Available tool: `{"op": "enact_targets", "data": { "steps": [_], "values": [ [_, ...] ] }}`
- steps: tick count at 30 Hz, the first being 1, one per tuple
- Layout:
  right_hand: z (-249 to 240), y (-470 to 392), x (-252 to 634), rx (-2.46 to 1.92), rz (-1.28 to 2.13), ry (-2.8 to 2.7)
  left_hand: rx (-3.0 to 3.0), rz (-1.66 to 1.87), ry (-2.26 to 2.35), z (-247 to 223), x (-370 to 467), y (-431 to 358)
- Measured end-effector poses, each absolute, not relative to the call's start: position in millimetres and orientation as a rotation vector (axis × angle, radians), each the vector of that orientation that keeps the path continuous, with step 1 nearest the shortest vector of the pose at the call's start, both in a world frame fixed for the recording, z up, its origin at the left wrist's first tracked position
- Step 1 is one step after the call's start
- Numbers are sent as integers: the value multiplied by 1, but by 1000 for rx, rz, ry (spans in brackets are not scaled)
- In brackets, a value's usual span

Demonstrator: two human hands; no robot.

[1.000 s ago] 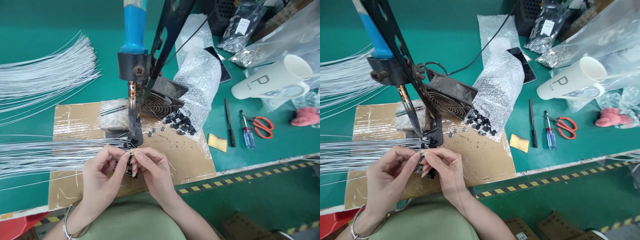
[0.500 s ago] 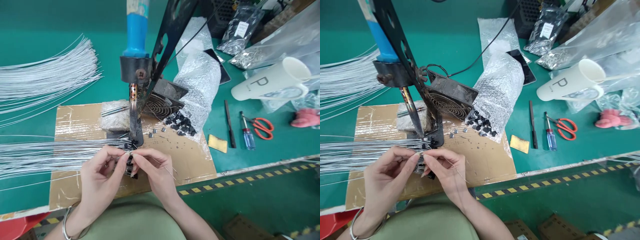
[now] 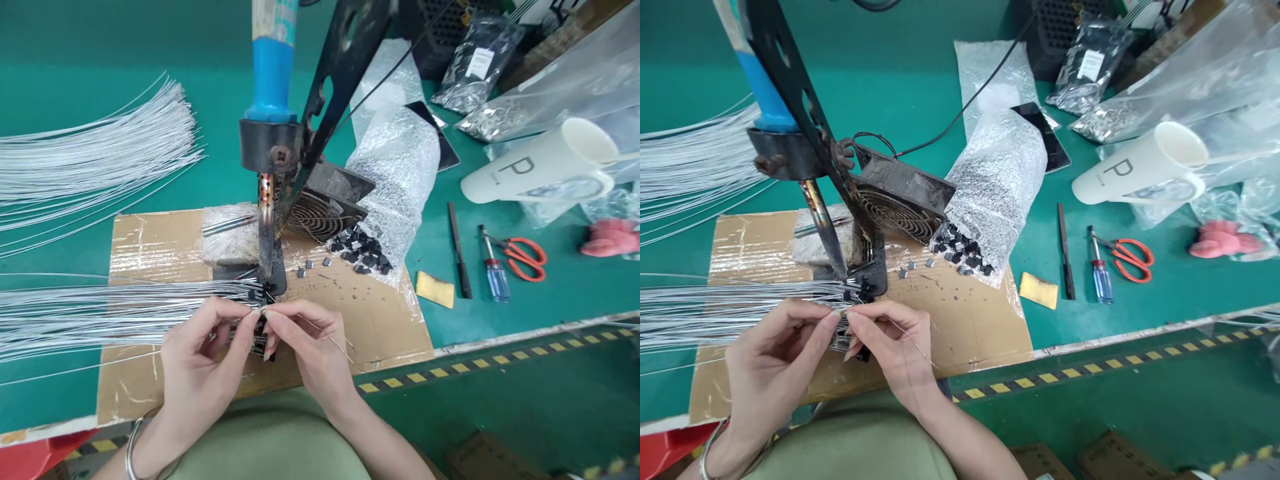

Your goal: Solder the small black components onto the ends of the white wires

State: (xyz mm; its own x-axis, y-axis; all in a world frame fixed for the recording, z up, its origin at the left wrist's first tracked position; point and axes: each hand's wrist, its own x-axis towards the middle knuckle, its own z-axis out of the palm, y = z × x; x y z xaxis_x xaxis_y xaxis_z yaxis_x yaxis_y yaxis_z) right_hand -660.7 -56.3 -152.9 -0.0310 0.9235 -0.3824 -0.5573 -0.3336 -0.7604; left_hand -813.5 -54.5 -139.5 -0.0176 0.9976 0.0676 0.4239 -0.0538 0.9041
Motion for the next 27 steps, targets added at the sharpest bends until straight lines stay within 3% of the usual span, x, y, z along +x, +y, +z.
{"op": "enact_targets", "data": {
  "steps": [27],
  "values": [
    [-150,-52,-655,-1046,1772,-395,1614,1026,1518,-142,-815,-56]
  ]
}}
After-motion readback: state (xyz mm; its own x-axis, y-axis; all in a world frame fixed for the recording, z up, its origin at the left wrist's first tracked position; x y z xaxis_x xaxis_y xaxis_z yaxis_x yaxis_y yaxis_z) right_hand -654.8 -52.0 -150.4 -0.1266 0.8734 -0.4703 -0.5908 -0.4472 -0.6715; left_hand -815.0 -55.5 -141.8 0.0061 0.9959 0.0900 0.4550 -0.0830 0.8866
